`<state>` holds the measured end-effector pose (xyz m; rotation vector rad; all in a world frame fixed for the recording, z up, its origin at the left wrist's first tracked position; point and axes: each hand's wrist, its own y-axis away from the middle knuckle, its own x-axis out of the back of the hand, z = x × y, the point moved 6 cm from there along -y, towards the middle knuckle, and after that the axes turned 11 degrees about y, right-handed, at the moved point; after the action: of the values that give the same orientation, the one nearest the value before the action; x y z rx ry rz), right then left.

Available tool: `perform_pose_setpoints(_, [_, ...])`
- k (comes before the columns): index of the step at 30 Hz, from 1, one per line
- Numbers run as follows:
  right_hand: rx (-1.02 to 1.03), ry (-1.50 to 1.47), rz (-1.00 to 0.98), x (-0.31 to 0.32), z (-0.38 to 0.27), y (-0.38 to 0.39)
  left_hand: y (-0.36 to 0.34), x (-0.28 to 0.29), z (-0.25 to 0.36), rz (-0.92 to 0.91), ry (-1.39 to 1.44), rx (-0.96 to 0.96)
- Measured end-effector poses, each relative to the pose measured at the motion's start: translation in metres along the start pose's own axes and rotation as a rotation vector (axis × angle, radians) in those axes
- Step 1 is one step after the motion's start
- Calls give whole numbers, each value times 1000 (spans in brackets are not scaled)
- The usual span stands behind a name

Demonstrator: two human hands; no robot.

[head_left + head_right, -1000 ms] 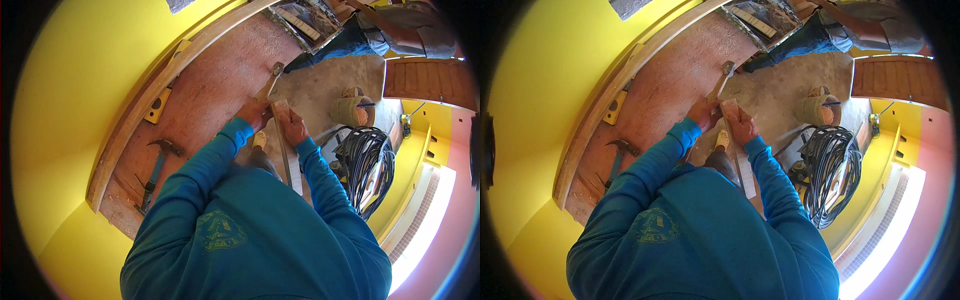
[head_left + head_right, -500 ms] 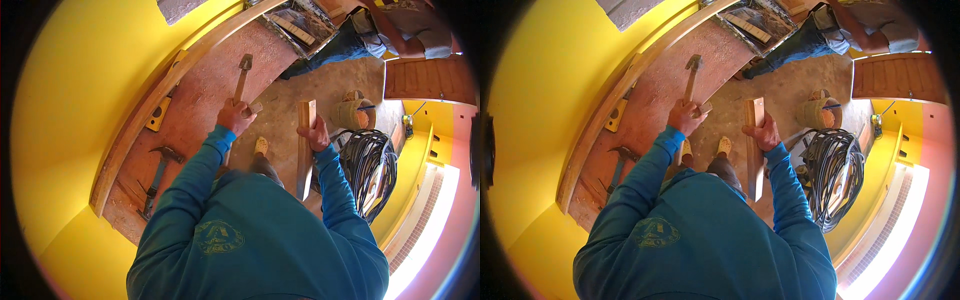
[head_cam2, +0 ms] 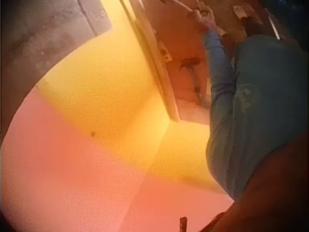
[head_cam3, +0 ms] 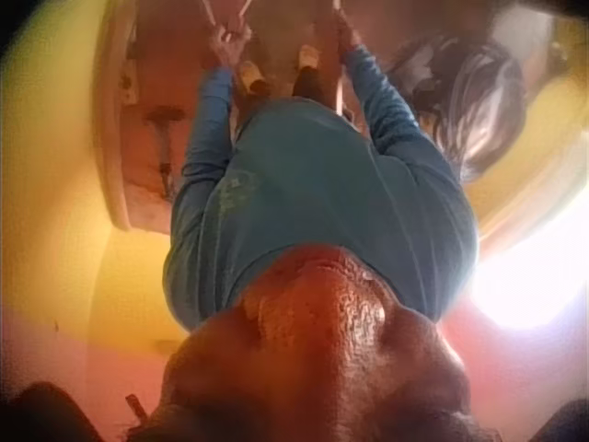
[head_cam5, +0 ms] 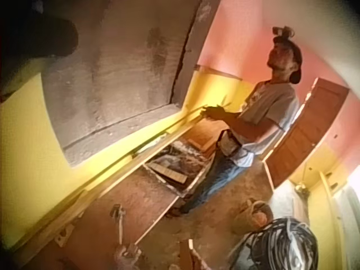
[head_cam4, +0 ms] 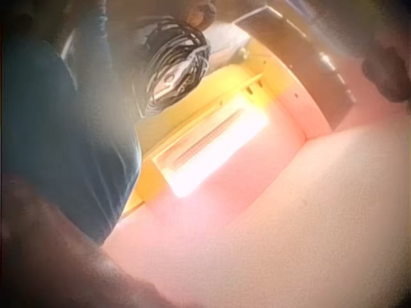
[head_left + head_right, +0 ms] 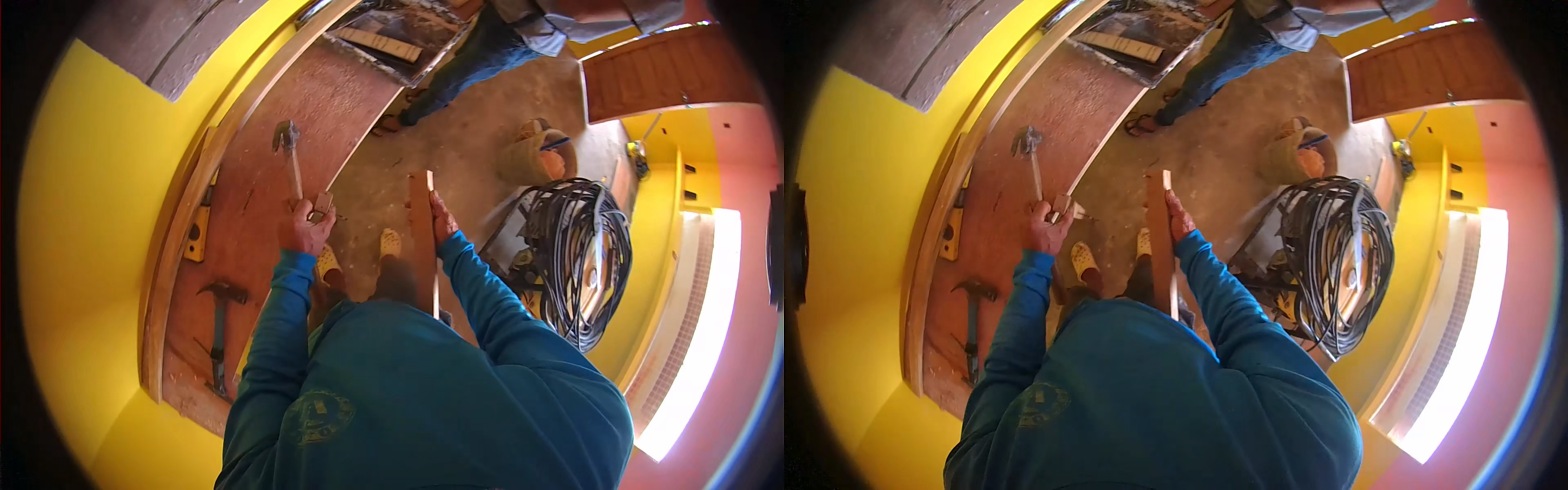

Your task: The person saws a piece of wood by hand and then hammers nails into wood pieces to assemble a frame.

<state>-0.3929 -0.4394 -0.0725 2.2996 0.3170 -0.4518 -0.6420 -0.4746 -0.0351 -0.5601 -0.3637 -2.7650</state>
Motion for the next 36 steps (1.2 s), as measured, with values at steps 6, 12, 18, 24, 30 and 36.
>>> perform_pose_setpoints(6, [259, 898, -112, 33, 15, -11, 8, 5, 15, 173, 234, -150])
perform_pose_setpoints(12, [55, 663, -206, 13, -6, -28, 19, 9, 27, 218, -163, 9])
perform_pose_setpoints(18, [-43, 563, -436, -44, -30, -36, 41, 41, 47, 217, -383, 194])
perform_pose_setpoints(24, [71, 703, -511, -88, -21, -70, 66, 37, 67, 446, -229, -372])
perform_pose_setpoints(30, [-19, 805, -527, -107, -8, -57, 11, 21, 57, 278, -440, -83])
perform_pose_setpoints(36, [-83, 820, -493, -72, 3, -43, 18, 14, 51, 350, -457, -292])
